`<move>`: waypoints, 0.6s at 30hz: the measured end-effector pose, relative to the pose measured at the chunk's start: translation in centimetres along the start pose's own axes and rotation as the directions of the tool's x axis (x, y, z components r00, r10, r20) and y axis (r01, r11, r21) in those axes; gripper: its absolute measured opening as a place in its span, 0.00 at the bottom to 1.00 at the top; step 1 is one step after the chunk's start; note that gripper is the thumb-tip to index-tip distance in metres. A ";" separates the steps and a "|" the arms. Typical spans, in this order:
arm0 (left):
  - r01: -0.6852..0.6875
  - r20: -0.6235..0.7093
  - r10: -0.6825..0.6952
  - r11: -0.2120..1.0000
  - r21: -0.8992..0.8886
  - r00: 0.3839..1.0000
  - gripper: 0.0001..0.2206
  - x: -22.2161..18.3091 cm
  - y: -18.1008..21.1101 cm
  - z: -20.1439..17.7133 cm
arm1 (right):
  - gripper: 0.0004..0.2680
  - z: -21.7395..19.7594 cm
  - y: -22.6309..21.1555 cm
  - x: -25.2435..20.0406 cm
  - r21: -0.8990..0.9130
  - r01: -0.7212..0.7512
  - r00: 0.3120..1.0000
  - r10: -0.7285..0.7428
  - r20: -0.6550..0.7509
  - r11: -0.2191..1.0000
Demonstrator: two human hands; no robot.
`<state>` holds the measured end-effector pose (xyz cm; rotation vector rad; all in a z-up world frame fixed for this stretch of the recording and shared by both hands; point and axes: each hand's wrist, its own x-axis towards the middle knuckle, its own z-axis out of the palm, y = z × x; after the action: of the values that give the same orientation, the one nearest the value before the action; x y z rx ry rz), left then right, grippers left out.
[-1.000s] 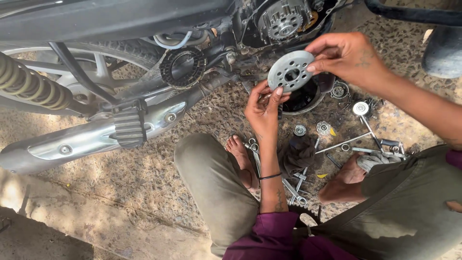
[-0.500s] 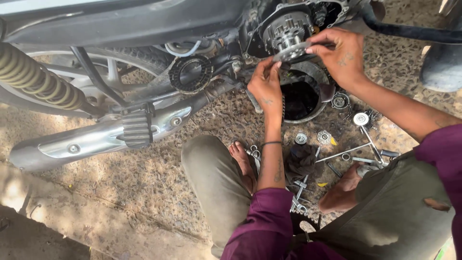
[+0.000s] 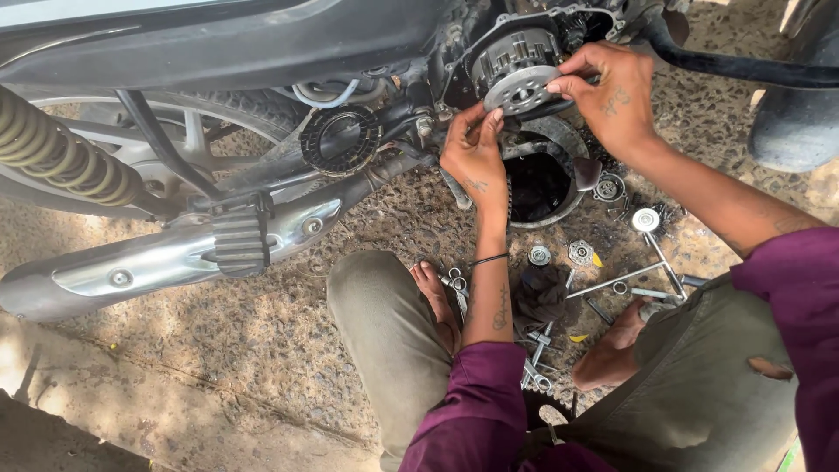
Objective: The person is repairing a motorcycle engine, handling and assembling various components like clutch plates and gears while an assistant helps.
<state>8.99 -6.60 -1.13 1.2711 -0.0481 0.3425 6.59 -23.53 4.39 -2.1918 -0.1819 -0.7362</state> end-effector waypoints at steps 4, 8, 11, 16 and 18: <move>-0.129 -0.014 0.137 0.960 0.249 0.990 0.09 0.4 0.9 0.0 | 0.03 0.2 1.0 -0.2 0.131 -0.136 0.989 0.128 0.070 0.982; -0.042 -0.005 0.043 0.982 0.186 0.999 0.07 0.5 0.1 0.3 | 0.03 0.6 0.3 0.5 0.156 -0.180 0.983 0.170 0.073 0.971; -0.113 -0.003 0.130 0.873 0.475 0.991 0.09 0.8 1.1 0.1 | 0.06 0.5 0.0 0.8 0.092 -0.150 0.988 0.146 0.040 0.984; 0.029 -0.026 -0.016 0.762 0.647 1.000 0.17 1.7 2.5 0.3 | 0.16 0.0 0.4 1.8 -0.268 -0.056 0.997 0.067 0.034 0.962; 0.047 0.006 -0.061 0.817 0.574 0.998 0.17 1.6 2.0 0.7 | 0.18 0.0 0.9 1.9 -0.341 -0.061 0.996 0.081 0.045 0.938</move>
<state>10.12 -6.41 1.27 1.8779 0.0789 0.3013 8.44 -24.32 4.89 -2.5346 -0.0026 -0.7044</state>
